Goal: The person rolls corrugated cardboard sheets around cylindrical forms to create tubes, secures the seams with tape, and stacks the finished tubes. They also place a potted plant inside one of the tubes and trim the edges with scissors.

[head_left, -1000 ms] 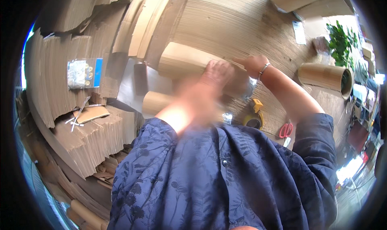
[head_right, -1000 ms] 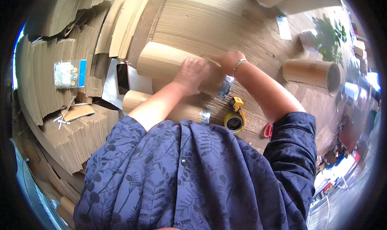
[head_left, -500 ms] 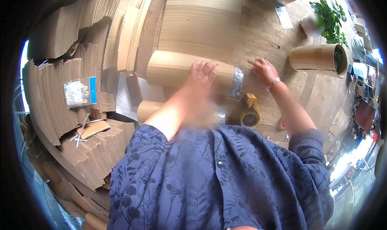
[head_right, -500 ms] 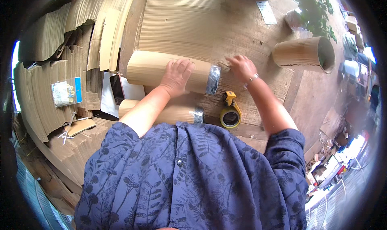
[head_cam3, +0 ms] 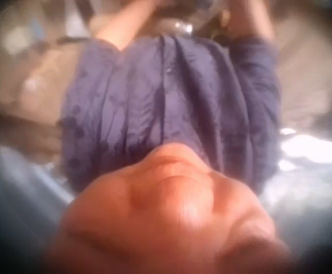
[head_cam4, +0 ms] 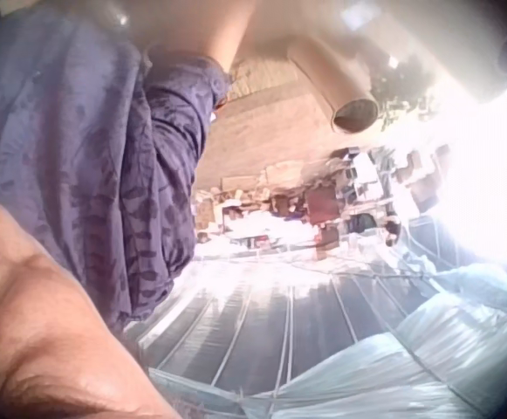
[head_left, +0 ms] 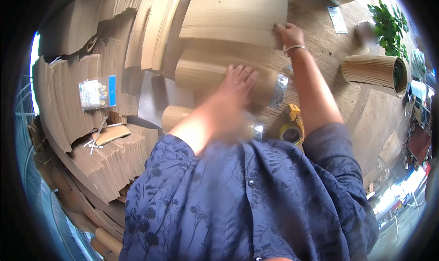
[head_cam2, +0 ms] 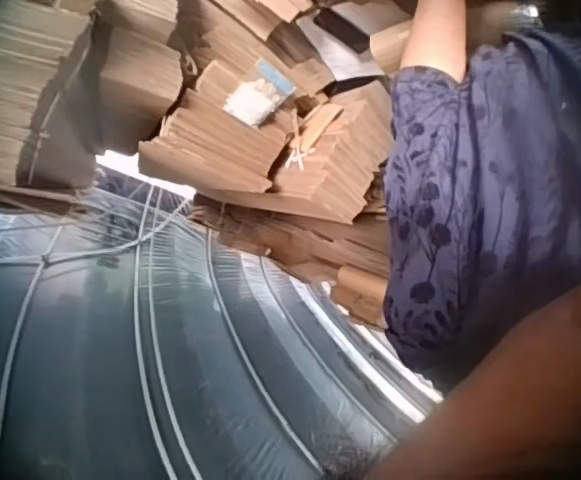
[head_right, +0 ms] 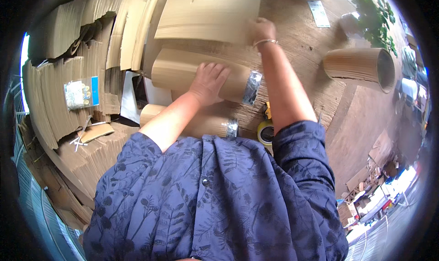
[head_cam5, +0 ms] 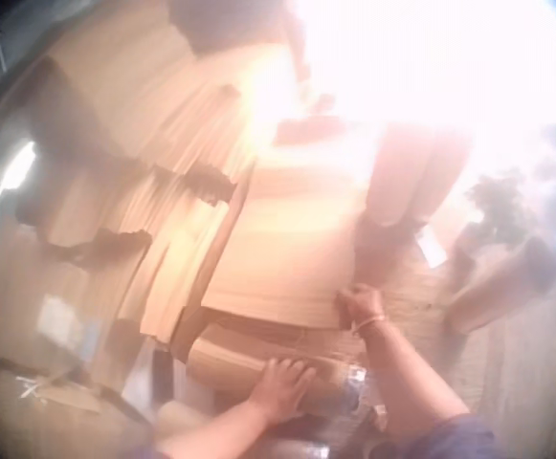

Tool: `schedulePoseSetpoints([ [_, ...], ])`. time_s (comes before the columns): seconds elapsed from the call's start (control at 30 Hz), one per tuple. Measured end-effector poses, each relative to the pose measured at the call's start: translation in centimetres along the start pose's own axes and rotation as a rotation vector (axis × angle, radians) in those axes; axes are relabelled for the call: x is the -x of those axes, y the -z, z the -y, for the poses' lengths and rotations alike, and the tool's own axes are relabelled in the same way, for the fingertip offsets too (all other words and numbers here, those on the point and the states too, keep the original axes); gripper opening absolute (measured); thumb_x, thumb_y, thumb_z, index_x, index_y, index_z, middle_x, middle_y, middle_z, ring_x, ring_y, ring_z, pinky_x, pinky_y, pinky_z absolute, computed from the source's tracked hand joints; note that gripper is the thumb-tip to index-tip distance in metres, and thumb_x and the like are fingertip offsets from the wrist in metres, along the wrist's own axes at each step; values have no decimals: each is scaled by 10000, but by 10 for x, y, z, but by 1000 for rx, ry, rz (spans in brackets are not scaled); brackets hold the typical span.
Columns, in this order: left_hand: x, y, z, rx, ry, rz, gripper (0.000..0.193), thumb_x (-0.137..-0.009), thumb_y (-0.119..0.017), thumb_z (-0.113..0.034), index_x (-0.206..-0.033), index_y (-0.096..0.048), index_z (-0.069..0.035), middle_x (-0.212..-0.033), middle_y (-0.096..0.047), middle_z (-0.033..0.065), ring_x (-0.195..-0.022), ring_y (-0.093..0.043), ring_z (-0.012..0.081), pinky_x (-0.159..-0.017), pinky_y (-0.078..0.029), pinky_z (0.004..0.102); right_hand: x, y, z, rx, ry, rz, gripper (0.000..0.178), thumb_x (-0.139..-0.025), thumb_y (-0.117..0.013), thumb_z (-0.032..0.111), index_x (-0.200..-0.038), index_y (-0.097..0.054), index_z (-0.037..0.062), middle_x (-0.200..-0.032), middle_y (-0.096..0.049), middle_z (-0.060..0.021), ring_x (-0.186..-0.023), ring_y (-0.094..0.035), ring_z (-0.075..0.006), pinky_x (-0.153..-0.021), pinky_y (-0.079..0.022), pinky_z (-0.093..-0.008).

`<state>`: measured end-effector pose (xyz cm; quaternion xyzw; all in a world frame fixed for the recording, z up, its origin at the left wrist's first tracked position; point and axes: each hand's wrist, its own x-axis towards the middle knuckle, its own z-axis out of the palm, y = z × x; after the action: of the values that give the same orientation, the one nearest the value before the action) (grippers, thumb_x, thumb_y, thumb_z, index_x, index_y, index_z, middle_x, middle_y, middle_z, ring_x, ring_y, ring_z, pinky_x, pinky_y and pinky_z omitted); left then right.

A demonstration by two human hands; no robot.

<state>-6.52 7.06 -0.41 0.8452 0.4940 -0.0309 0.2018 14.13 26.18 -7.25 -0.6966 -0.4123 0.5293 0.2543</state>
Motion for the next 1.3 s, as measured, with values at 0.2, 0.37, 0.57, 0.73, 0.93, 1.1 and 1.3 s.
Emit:
schedulePoseSetpoints([
  [0.2, 4, -6, 3, -15, -20, -70, 1111, -555, -895, -444, -1472, -369, -103, -1462, -385, 122, -1389, -336, 313, -1157, -222, 532, 12, 26, 29, 733, 97, -75, 634, -763, -803, 433, -1202, -643, 3, -1215, -678, -227, -1143, -649, -377, -963, -528, -449],
  [0.37, 7, -18, 1, -41, -34, -151, 1070, -601, -878, -423, -1477, -352, -106, -1481, -362, 124, -1406, -313, 319, -1162, -212, 546, 145, 7, -18, 1006, 290, 506, 1078, -596, -927, 388, -1472, -389, 66, -1480, -443, -231, -1356, -445, -424, -1024, -491, -520],
  [0.57, -12, -1, 28, 388, -88, -111, 517, -786, -756, -318, -1226, -597, -98, -1296, -568, 122, -1246, -503, 328, -1064, -381, 466, 205, -5, 7, 1109, 257, 350, 1072, -595, -908, 289, -1490, -337, 140, -1469, -420, -134, -1389, -382, -395, -1013, -505, -508],
  [0.73, -80, -12, 41, 375, 117, -7, 177, -900, -664, -229, -1043, -698, -130, -1081, -683, 115, -1105, -608, 339, -975, -483, 452, 220, -8, -5, 1105, 309, 251, 999, -659, -855, 266, -1502, -327, 178, -1481, -397, -128, -1381, -379, -382, -969, -519, -531],
  [0.93, -122, 5, 9, 130, 165, 395, 215, -901, -672, -213, -1096, -723, -138, -1097, -693, 111, -1152, -604, 321, -972, -500, 409, 243, -9, -32, 1111, 446, 93, 802, -765, -699, 173, -1497, -372, 181, -1484, -390, -148, -1381, -373, -376, -933, -519, -528],
  [1.1, -93, -11, 22, 273, 12, 210, 168, -882, -686, -208, -1023, -759, -155, -1059, -694, 62, -1095, -625, 273, -910, -524, 395, 250, -13, -49, 1073, 637, -12, 729, -791, -651, 174, -1476, -403, 203, -1466, -410, -129, -1358, -389, -352, -896, -518, -507],
  [1.3, -70, 41, 41, 383, 63, -159, 120, -854, -720, -181, -951, -773, -133, -947, -663, 47, -1000, -624, 271, -858, -525, 393, 208, -40, -61, 1100, 907, -242, 588, -821, -614, 194, -1394, -487, 227, -1429, -444, -80, -1297, -423, -318, -879, -484, -471],
])
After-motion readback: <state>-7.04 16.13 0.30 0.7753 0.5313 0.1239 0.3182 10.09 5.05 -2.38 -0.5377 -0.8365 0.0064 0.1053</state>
